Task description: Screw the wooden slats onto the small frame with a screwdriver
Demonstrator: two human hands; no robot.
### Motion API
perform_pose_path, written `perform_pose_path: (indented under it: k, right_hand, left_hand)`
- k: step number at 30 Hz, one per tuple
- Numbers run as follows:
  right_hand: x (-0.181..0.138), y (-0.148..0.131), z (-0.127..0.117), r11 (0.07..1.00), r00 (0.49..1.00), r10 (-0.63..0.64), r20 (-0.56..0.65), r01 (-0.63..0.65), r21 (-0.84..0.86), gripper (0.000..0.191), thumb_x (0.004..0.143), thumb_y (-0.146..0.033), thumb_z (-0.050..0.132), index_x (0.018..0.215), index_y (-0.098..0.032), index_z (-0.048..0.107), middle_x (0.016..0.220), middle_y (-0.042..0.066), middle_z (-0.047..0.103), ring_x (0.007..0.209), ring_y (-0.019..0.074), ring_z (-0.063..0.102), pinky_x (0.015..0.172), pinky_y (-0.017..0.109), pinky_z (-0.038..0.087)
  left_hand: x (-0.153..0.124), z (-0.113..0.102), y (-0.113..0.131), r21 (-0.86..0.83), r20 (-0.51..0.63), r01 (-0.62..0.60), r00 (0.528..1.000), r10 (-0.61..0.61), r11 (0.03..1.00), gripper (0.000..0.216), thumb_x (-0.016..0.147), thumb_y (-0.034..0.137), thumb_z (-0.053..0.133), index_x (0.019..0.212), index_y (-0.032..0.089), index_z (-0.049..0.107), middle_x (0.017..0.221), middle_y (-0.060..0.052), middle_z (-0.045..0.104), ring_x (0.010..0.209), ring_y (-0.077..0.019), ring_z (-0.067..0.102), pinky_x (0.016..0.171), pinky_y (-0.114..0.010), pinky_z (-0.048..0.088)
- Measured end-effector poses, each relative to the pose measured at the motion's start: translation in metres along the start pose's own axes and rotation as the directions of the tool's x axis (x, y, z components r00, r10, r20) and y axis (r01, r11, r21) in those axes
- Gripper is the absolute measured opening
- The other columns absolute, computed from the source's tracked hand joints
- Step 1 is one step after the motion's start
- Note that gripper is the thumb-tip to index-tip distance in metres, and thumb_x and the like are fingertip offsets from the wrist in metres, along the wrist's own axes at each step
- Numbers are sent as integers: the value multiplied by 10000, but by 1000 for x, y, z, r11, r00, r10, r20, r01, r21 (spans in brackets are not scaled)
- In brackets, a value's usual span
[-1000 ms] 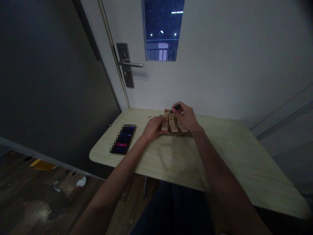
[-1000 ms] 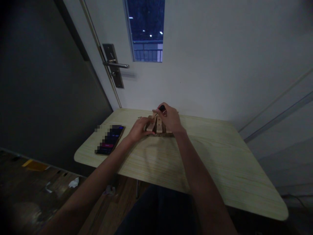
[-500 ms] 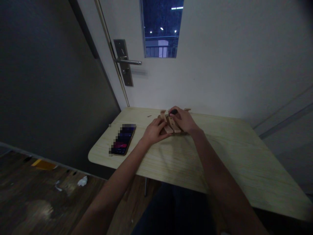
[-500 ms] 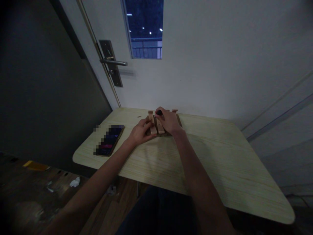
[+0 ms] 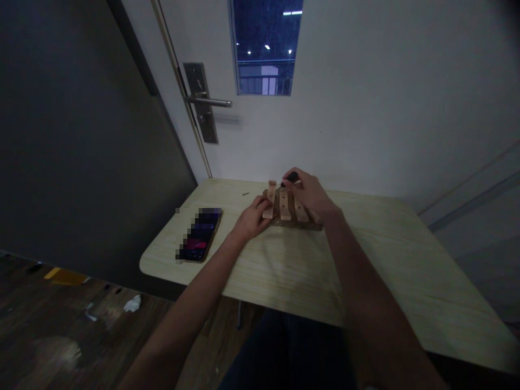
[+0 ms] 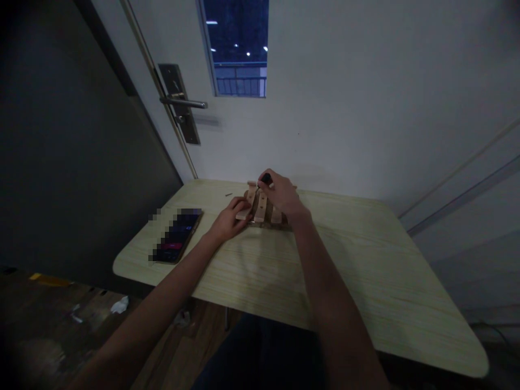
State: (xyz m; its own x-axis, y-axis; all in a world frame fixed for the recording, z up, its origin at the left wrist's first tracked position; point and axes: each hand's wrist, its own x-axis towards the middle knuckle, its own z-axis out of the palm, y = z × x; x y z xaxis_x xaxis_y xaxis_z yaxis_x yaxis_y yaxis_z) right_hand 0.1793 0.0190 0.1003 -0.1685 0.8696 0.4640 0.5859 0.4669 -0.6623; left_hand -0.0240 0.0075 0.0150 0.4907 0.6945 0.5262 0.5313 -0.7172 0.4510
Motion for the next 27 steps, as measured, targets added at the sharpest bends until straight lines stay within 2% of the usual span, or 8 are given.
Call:
perform_pose_path:
  k: [5, 13, 19, 27]
  right_hand:
    - [16, 1, 3, 999, 993, -47, 108, 46, 16, 131, 895, -341, 620, 822, -234, 602, 800, 30, 698, 741, 175, 623, 733, 338, 508]
    - [21, 9, 0, 998, 997, 9, 82, -14, 57, 98, 873, -290, 644, 812, -222, 610, 793, 40, 689, 712, 180, 635, 713, 346, 513]
    - [20, 7, -2, 1000, 996, -25, 85, 23, 18, 123, 876, -325, 643, 811, -225, 610, 783, 34, 690, 713, 178, 630, 686, 333, 505]
    - [20, 5, 0, 999, 995, -6, 103, 2, 40, 85, 872, -294, 641, 838, -218, 624, 831, 46, 712, 746, 185, 647, 728, 349, 517]
  left_hand:
    - [1, 4, -3, 43, 13, 19, 1000, -19, 999, 283, 951, 311, 535, 1200, 181, 570, 1292, -142, 560, 1169, -238, 614, 993, -372, 550]
    - [0, 5, -5, 45, -1, 21, 1000, -21, 999, 278, 957, 324, 537, 1198, 197, 585, 1305, -128, 569, 1190, -238, 609, 1001, -375, 556]
    - [0, 5, -5, 31, -6, 13, 1000, -13, 999, 284, 950, 319, 549, 1201, 192, 582, 1296, -135, 565, 1207, -243, 596, 1023, -377, 542]
    - [0, 4, -4, 40, 7, 27, 1000, -27, 999, 289, 949, 323, 557, 1210, 200, 572, 1291, -131, 553, 1174, -243, 606, 995, -370, 557]
